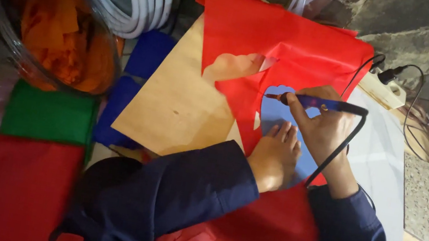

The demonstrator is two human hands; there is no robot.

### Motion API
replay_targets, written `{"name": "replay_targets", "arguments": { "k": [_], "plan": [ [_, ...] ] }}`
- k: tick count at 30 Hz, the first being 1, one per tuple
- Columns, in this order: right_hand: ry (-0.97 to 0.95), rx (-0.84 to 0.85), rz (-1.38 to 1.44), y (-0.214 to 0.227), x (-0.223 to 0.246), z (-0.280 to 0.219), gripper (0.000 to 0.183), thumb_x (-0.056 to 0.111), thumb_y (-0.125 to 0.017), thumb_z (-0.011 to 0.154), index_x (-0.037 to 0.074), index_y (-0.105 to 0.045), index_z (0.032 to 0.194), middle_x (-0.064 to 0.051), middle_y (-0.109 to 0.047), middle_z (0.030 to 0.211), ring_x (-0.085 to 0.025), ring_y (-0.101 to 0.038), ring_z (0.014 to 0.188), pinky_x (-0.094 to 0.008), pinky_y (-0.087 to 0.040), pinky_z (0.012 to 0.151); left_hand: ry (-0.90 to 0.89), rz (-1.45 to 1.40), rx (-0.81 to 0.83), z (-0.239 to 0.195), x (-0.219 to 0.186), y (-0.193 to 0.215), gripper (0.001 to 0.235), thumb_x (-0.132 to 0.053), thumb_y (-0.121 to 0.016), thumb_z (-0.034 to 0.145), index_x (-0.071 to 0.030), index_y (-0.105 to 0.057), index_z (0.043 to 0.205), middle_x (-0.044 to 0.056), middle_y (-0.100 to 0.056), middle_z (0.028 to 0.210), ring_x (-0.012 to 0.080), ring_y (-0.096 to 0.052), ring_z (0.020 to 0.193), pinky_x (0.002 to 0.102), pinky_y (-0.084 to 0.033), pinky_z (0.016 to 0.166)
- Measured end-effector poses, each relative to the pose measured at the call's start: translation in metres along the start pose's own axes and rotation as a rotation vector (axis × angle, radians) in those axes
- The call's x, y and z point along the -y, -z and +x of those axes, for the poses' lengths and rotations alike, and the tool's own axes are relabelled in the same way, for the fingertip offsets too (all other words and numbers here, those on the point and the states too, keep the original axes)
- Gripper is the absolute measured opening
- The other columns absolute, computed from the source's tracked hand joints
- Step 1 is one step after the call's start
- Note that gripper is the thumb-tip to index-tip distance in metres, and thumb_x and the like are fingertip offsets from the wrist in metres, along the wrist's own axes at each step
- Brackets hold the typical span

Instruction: Cutting specific shapes out of red fabric using a heat tool and a blue template.

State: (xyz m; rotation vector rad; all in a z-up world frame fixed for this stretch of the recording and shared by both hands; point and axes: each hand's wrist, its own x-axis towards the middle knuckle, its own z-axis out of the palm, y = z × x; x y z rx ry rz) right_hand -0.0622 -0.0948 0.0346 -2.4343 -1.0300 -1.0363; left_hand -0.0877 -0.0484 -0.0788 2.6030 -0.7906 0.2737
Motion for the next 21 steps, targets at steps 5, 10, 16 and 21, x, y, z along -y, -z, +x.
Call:
{"name": "replay_targets", "arguments": {
  "k": [5, 10, 16, 21],
  "plan": [
    [-0.051, -0.020, 0.045, -0.009, 0.001, -0.009, 0.016, 0.016, -0.077, 0.080, 0.007, -0.064, 0.079, -0.008, -0.055, 0.062, -0.025, -0.060, 0.059, -0.028, -0.047, 0.053, 0.020, 0.089, 0.267, -0.022, -0.007, 0.047, 0.065, -0.048, -0.040, 0.085, -0.004, -0.032, 0.133, 0.020, -0.021, 0.142, 0.0352, -0.009, 0.135, 0.044, -0.007, 0.109],
    [-0.056, 0.000, 0.007, -0.006, 0.008, -0.012, 0.016, 0.019, -0.076, 0.080, 0.008, -0.064, 0.079, -0.008, -0.056, 0.062, -0.026, -0.060, 0.059, -0.031, -0.047, 0.051, 0.031, 0.063, 0.282, -0.023, -0.007, 0.048, 0.065, -0.047, -0.038, 0.086, -0.003, -0.029, 0.133, 0.020, -0.018, 0.143, 0.0352, -0.007, 0.135, 0.043, -0.005, 0.109],
    [-0.124, 0.036, 0.025, -0.002, 0.015, -0.015, 0.013, 0.017, -0.074, 0.081, 0.009, -0.065, 0.081, -0.006, -0.057, 0.064, -0.023, -0.060, 0.060, -0.030, -0.048, 0.051, 0.029, 0.046, 0.288, -0.023, -0.006, 0.045, 0.067, -0.046, -0.038, 0.086, -0.002, -0.024, 0.135, 0.020, -0.016, 0.144, 0.0357, -0.004, 0.135, 0.042, -0.005, 0.110],
    [-0.163, 0.053, 0.046, 0.005, 0.023, -0.014, 0.012, 0.017, -0.074, 0.080, 0.009, -0.064, 0.081, -0.006, -0.057, 0.066, -0.023, -0.061, 0.061, -0.030, -0.047, 0.052, 0.033, 0.026, 0.288, -0.022, -0.006, 0.043, 0.068, -0.044, -0.038, 0.086, -0.001, -0.022, 0.136, 0.020, -0.013, 0.145, 0.0357, -0.001, 0.135, 0.042, -0.006, 0.110]
  ]
}}
